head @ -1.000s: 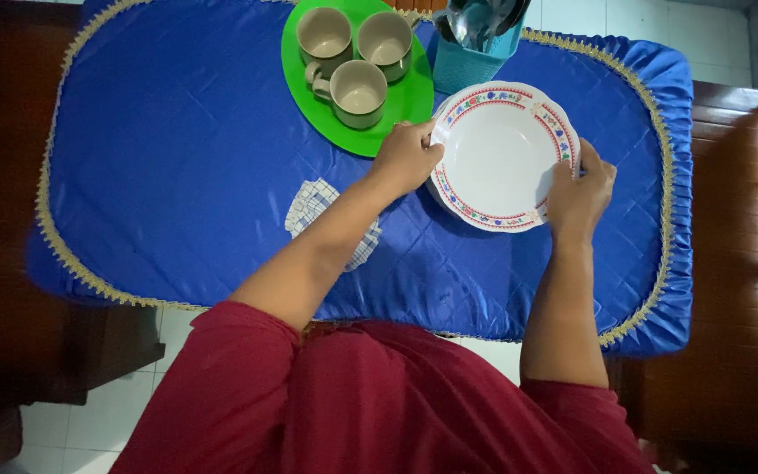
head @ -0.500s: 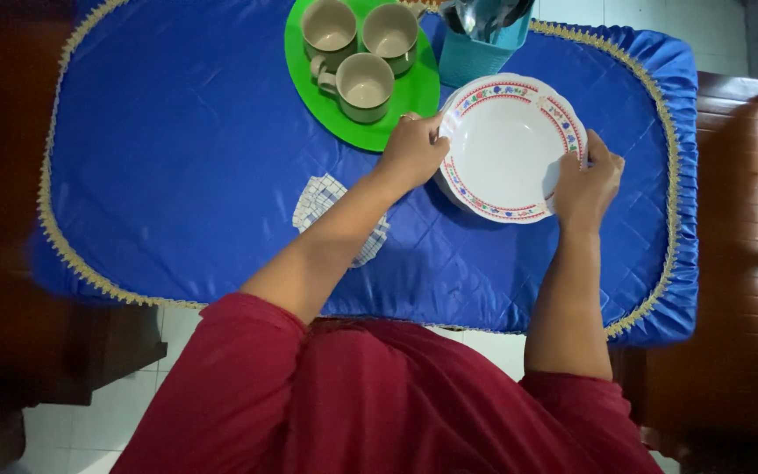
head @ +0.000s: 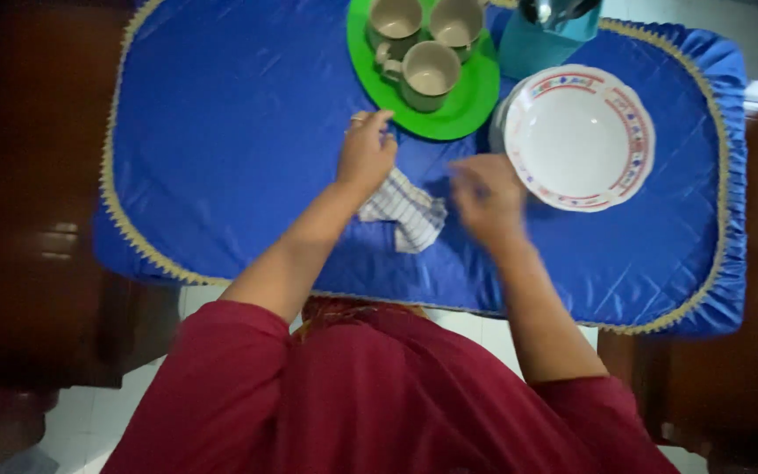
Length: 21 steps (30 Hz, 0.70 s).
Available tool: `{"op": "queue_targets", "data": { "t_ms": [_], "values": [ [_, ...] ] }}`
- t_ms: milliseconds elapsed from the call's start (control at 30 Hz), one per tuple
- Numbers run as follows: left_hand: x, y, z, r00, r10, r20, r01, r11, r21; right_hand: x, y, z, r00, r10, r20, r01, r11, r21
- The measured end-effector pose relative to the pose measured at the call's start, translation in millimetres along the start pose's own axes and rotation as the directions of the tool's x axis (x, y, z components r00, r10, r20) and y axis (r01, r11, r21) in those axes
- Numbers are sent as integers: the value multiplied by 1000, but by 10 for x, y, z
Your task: The person wipes a blue tablecloth with a cloth, then picks up plates one by one from a stack and places them on the table. The person continues wiping the table surface around the placed plates.
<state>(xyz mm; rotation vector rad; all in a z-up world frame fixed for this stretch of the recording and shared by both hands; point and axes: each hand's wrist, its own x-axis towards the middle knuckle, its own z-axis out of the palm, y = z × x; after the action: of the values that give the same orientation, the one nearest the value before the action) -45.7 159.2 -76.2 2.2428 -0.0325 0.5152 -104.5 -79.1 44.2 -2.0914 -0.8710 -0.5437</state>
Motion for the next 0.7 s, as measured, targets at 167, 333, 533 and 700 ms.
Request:
{"op": "queue_targets", "data": {
  "t_ms": [167,333,533,700],
  "values": [
    [-313,-668,-630,1000,24,19,-29,927,375,-445,-283,1162,949,101,299,-25,969,-247],
    [-480,-915,-1118,988,-8,154,-69,871,486,-511,-129,1159,900,335,277,-272,931,-241],
    [-514,-859,-1498,946,-109,304,-58,869,491,-744,426,872,894,341,-289,-447,683,-577],
    [-527,-814,-1562,963,-28,267,-114,857,502,-563,306,1434,764,563,-316,-608,464,-644]
  ]
}}
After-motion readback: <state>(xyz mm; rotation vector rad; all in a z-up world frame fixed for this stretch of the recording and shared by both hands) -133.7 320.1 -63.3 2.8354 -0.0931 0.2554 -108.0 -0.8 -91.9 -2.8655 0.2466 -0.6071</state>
